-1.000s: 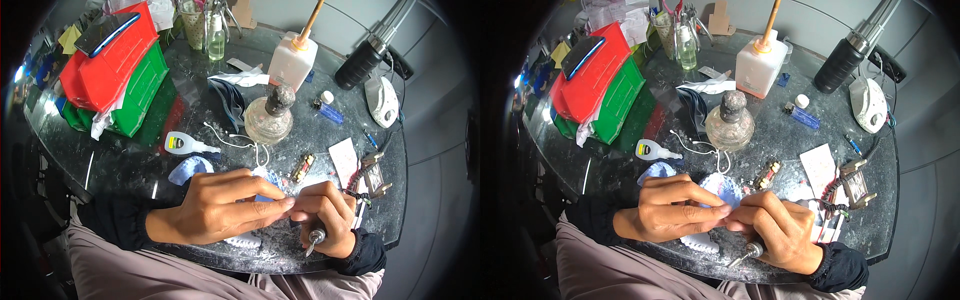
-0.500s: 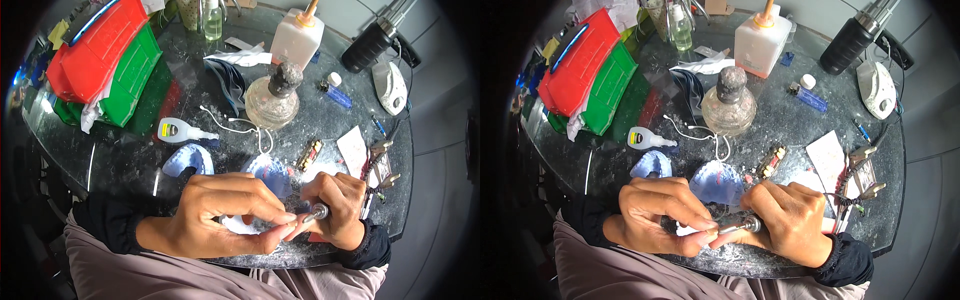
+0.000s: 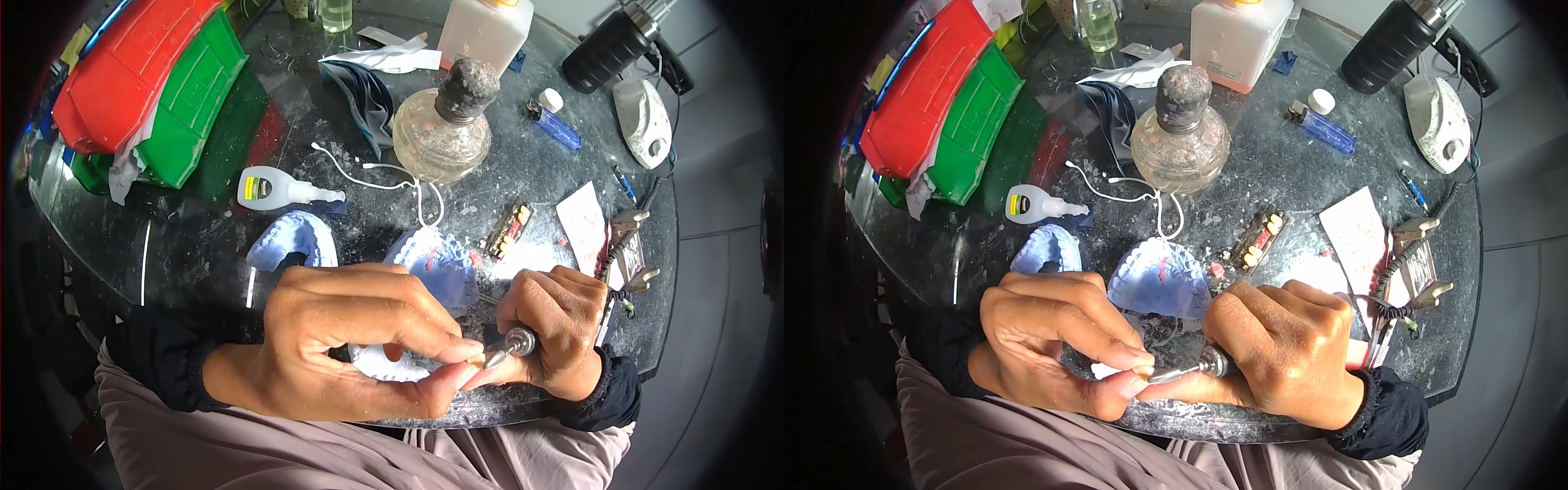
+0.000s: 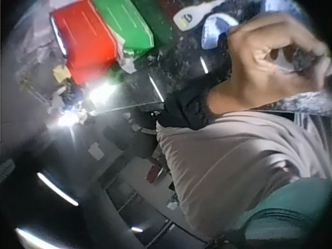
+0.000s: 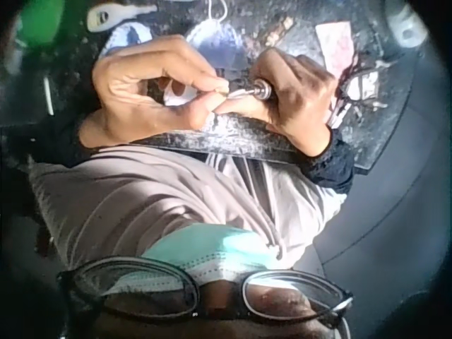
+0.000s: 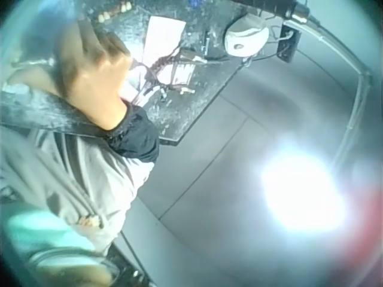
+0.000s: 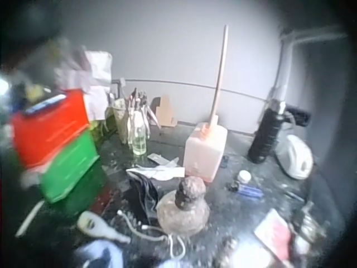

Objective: The person shaves a dental model by hand and using a rotary tool, periodically cleaning the model with a cloth.

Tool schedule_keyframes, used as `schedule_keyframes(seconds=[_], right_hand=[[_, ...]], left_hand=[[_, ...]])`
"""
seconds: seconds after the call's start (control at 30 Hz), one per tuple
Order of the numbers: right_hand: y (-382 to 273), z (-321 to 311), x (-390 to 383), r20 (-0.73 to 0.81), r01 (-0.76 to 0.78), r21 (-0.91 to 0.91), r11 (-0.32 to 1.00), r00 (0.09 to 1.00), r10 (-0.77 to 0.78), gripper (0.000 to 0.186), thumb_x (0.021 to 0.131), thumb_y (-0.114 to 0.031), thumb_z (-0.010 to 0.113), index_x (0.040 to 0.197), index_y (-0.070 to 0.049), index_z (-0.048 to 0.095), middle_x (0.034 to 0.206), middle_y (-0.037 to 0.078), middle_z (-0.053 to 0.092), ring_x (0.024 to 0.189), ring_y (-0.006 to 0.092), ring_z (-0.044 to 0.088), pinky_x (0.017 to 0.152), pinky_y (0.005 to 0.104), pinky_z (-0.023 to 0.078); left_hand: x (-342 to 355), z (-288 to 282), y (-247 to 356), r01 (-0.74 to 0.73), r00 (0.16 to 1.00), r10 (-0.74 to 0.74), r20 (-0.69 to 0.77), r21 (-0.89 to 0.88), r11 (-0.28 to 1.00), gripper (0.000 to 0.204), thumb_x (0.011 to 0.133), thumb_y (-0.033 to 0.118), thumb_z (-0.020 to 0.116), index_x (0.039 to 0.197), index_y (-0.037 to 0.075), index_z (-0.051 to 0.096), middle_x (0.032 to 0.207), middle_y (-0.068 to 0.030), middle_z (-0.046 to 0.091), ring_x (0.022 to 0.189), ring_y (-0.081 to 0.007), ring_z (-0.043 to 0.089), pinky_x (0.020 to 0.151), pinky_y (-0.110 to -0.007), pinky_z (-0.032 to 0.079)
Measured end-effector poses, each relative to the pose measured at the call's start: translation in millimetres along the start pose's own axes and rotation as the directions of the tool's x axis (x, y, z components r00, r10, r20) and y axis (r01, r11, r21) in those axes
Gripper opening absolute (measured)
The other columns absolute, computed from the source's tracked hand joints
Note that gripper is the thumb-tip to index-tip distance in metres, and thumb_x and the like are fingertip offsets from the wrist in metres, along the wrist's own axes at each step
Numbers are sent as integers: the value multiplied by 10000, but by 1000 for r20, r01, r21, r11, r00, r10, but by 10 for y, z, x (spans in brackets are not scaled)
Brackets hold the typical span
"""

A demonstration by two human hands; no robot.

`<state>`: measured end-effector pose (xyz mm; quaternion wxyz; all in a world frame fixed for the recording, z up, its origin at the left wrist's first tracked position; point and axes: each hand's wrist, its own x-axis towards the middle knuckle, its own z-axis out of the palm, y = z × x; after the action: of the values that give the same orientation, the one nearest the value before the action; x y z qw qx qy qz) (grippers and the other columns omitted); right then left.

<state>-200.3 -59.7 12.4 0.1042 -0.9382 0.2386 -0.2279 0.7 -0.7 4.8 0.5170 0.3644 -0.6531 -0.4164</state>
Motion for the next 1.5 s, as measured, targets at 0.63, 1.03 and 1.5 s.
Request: schedule_keyframes(seconds=[0.63, 1.03, 1.5], right_hand=[[15, 13, 19, -11, 40, 32, 999, 999, -40, 569, 614, -599, 694, 535, -101, 430, 464, 0, 382, 349, 115, 403, 338, 242, 318], [17, -14, 24, -6, 22, 4, 1000, 1000, -22, 572, 609, -600, 695, 529, -108, 414, 460, -5, 381, 348, 113, 403, 336, 244, 315], [-33, -18, -20, 64, -124, -4, 992, 990, 124, 586, 572, -656, 644, 584, -112, 429, 529, 10, 401, 415, 176, 403, 425, 289, 291]], left_hand=[[-15, 27, -64, -11, 1000, 11, -17, -29, 1000, 149, 615, 34, 755, 739, 37, 672, 676, -108, 663, 547, -137, 616, 466, -210, 436], [8, 27, -97, -80, 997, 79, -5, -44, 996, 149, 619, 13, 744, 747, 25, 668, 681, -110, 670, 559, -144, 624, 465, -214, 438], [7, 3, -78, -43, 999, 43, -7, 4, 999, 183, 602, 35, 784, 755, 24, 684, 669, -99, 662, 540, -140, 605, 462, -215, 412]])
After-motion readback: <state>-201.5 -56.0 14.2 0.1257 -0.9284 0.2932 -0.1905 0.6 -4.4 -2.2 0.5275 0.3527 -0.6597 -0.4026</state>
